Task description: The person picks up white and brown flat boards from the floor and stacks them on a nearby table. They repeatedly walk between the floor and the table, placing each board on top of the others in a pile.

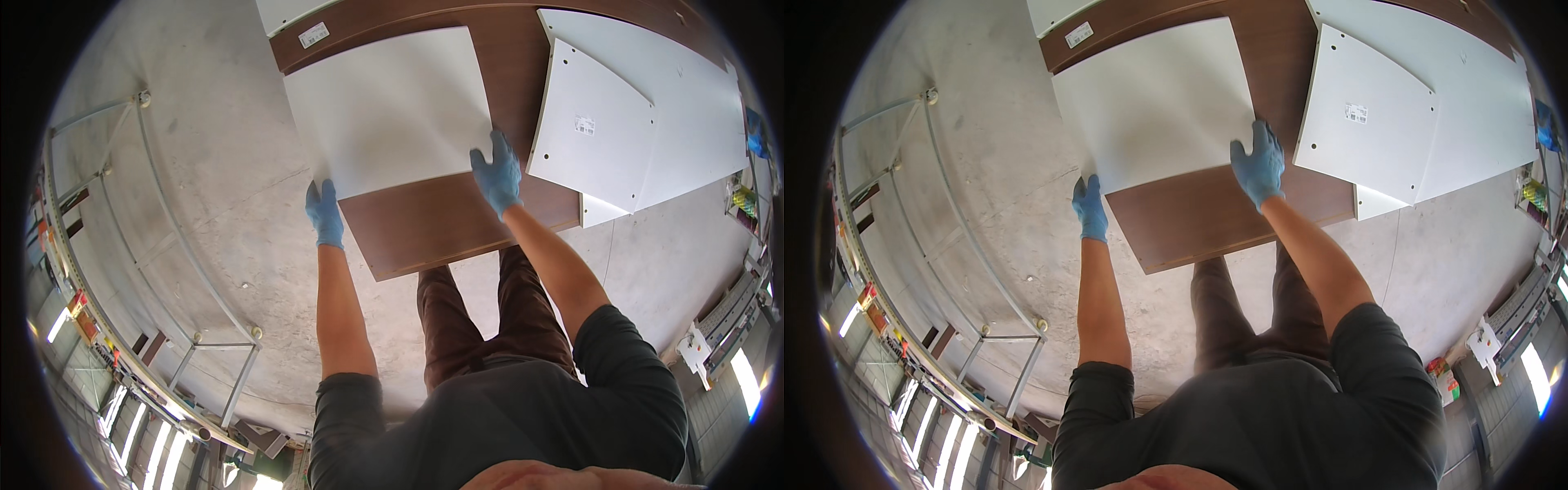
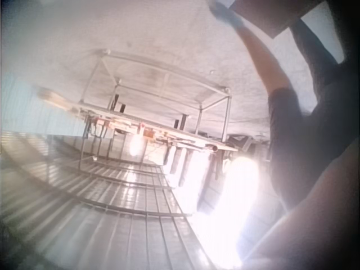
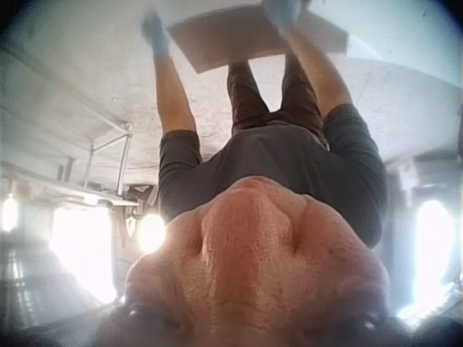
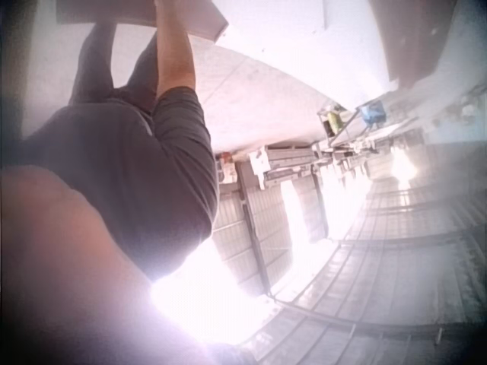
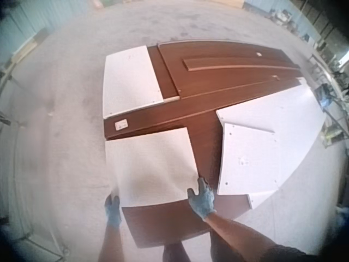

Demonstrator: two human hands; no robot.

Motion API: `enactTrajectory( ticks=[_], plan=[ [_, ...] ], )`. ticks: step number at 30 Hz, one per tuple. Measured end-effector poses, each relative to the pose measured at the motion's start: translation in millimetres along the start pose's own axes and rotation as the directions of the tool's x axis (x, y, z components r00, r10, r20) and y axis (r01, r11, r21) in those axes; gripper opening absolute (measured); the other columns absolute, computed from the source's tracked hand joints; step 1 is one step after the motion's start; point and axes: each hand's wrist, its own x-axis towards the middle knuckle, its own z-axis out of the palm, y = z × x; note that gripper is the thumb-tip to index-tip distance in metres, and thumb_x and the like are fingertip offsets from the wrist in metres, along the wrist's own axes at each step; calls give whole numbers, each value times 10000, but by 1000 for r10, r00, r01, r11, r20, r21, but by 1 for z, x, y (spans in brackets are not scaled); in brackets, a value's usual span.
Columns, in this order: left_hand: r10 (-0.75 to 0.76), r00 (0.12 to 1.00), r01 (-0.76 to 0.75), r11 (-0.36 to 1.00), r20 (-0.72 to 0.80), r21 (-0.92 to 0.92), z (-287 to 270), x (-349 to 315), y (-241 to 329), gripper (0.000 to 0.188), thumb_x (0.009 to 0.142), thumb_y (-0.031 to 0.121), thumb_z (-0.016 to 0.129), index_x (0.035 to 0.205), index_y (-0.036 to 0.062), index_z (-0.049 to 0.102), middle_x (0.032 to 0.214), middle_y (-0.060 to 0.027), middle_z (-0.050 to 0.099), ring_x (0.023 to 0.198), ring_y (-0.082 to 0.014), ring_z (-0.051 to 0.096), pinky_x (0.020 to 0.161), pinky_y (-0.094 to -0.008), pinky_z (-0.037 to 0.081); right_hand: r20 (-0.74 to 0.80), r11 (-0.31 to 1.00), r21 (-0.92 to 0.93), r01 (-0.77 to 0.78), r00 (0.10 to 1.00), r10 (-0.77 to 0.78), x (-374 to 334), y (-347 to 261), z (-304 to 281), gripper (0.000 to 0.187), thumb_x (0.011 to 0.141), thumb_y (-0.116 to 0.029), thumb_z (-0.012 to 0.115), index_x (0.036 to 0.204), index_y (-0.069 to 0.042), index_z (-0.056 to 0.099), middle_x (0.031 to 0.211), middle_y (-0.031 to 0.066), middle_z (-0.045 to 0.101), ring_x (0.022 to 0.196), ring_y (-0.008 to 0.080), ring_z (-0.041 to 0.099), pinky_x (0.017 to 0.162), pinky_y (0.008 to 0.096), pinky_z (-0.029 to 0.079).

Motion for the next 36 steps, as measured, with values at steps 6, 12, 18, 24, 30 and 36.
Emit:
enactTrajectory(
  ticks=[6,12,18,24,30,36],
  plan=[
    [-14,1000,15,996,-12,85,-44,11,-15,469,962,184,679,1349,-64,586,1127,-61,663,927,-136,598,787,-276,509,272,995,-76,60,961,-37,-106,22,-7,575,918,-308,656,1414,-49,522,1472,197,529,1365,393,483,1120,486,407],
    [-22,938,39,998,-347,40,-45,12,-36,481,942,230,732,1310,-49,596,1143,-89,671,907,-174,638,787,-295,544,384,878,-34,477,818,-429,-70,14,-30,388,861,-189,712,1201,-25,623,1249,196,636,1150,405,600,988,525,464],
    [-419,864,309,879,-280,-363,-16,-31,-39,464,941,244,726,1294,-23,586,1201,-126,680,992,-251,686,805,-375,596,19,742,-292,604,779,-627,42,-20,-15,612,792,-290,789,1292,-33,547,1450,211,526,1373,382,474,1147,498,365],
    [-276,923,210,945,-269,-250,-16,-20,-21,430,964,126,657,1347,-42,558,1247,-135,662,1008,-238,674,837,-353,575,88,859,-284,427,903,-420,-19,13,-3,792,767,-323,814,1412,-20,467,1492,231,484,1395,410,435,1171,508,333],
    [-66,993,60,996,-94,-65,-8,-8,-15,490,951,46,606,1418,-66,507,1296,-132,643,1095,-217,631,931,-308,512,182,900,-206,384,919,-350,-117,53,-11,866,723,-225,834,1426,51,409,1475,285,456,1371,458,425,1150,537,338],
    [41,995,-37,998,-95,49,8,-10,-13,484,924,11,610,1396,-66,538,1276,-111,654,1081,-189,621,931,-294,506,248,915,-247,318,934,-258,-166,66,-7,890,713,-207,831,1442,48,388,1479,288,444,1350,476,431,1141,540,348]
  ],
)
